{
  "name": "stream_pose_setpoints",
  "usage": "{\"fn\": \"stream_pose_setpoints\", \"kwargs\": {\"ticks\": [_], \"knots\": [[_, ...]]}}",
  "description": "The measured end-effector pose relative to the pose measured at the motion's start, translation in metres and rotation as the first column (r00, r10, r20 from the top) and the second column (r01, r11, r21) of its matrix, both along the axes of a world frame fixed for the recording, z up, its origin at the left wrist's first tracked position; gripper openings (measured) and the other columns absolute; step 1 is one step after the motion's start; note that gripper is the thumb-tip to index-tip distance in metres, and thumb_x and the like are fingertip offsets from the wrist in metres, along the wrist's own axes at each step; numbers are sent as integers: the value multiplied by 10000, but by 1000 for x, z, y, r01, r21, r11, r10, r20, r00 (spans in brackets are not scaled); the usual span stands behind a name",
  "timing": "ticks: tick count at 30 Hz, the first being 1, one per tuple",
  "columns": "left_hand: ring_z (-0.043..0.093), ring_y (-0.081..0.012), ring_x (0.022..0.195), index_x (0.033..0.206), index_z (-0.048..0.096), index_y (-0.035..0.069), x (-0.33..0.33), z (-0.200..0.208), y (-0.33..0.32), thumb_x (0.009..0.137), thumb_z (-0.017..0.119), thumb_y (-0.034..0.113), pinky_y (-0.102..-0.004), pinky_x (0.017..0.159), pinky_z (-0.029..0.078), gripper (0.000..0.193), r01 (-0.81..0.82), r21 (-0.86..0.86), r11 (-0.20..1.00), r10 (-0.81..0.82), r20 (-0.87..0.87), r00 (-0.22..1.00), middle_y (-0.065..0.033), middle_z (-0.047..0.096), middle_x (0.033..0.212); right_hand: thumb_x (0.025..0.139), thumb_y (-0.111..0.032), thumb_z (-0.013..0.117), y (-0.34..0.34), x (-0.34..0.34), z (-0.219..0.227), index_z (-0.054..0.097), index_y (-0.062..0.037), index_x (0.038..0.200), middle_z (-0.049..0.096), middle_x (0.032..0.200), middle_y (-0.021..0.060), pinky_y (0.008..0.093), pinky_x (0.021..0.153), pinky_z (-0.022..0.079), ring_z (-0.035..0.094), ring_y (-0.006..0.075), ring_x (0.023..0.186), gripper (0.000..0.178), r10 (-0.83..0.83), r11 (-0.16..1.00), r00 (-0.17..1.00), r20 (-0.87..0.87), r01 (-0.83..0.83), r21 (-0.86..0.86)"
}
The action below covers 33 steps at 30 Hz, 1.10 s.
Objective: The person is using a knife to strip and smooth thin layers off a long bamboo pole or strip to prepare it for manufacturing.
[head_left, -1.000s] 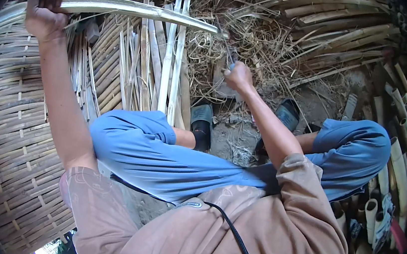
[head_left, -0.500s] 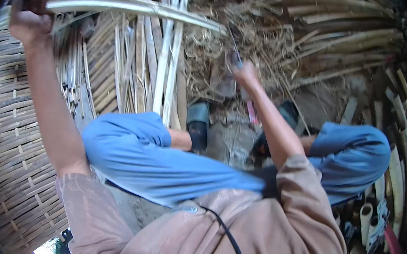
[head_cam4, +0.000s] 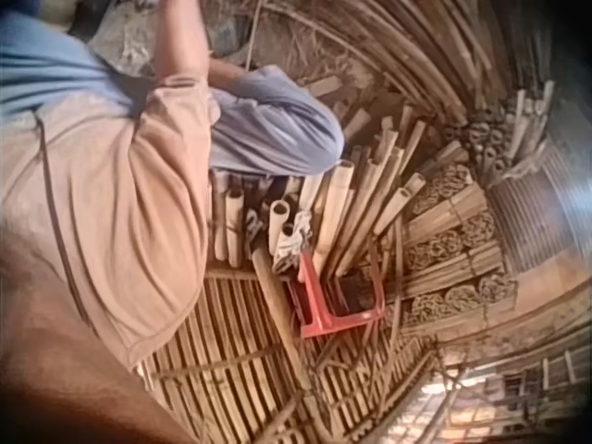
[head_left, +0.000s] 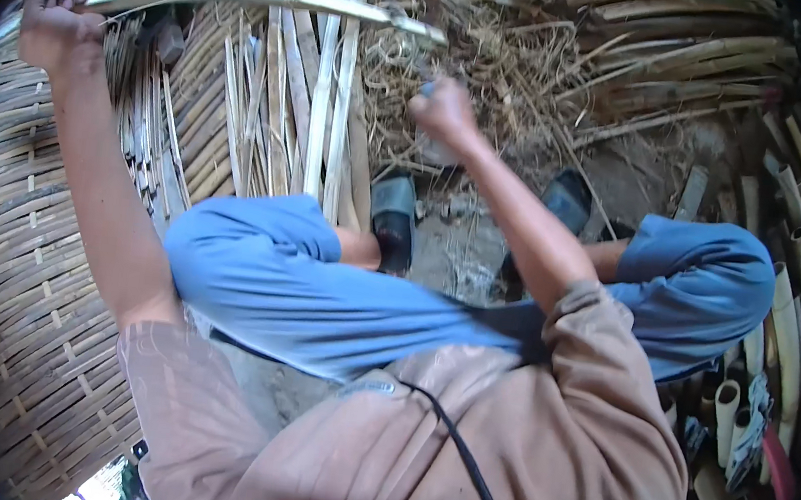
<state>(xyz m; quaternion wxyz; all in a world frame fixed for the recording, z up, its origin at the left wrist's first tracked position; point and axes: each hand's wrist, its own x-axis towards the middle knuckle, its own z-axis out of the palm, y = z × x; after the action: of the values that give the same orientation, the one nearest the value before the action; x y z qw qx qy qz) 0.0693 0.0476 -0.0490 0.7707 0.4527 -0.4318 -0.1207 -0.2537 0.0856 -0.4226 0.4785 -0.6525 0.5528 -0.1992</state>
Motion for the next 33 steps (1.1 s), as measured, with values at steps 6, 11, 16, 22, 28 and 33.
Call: {"fn": "stream_pose_setpoints", "kwargs": {"ticks": [6,11,16,22,28,33], "knots": [[321,-136,551,691,339,122,-12,0,-5,960,541,52,-295,576,338,344,-7,20,1000,8,-35,999,13,271,613,870,-163,661,11,-30,-61,637,-12,1020,694,875,227,463,714,546,693,378,801,214,-68,989,993,-96,55,-137],[316,-135,519,703,363,122,-6,-6,2,968,551,55,-294,555,358,332,-151,114,982,138,115,984,13,271,598,839,-219,673,-9,-13,-23,683,0,908,723,920,245,480,763,565,717,386,861,230,42,997,999,-3,-42,66],[331,-145,542,702,362,116,-5,3,5,979,537,82,-298,590,383,330,-99,74,992,102,-32,994,7,275,593,805,-166,687,20,23,48,594,-31,1062,685,950,245,504,790,531,679,408,902,305,86,996,995,57,-84,-36],[384,-142,550,726,487,46,-6,-4,-13,971,546,94,-310,554,380,256,-4,50,999,3,12,1000,-6,346,595,839,-257,707,-29,-48,-51,676,-41,1094,720,1023,226,480,846,553,696,404,961,336,17,999,967,-256,-26,-29],[358,-161,549,665,354,117,-17,11,-4,981,532,74,-296,571,359,365,-142,122,982,141,15,990,-5,303,611,872,-116,663,13,18,74,512,-28,953,651,764,213,476,595,525,668,365,670,192,171,972,982,83,-155,-175],[393,-159,595,673,402,83,-31,-1,-11,976,526,48,-292,582,362,329,-92,83,992,96,-46,994,1,314,617,858,-270,680,-6,-68,-90,650,-26,1171,719,991,247,483,818,548,695,428,939,399,-5,998,974,-228,19,60]]}}
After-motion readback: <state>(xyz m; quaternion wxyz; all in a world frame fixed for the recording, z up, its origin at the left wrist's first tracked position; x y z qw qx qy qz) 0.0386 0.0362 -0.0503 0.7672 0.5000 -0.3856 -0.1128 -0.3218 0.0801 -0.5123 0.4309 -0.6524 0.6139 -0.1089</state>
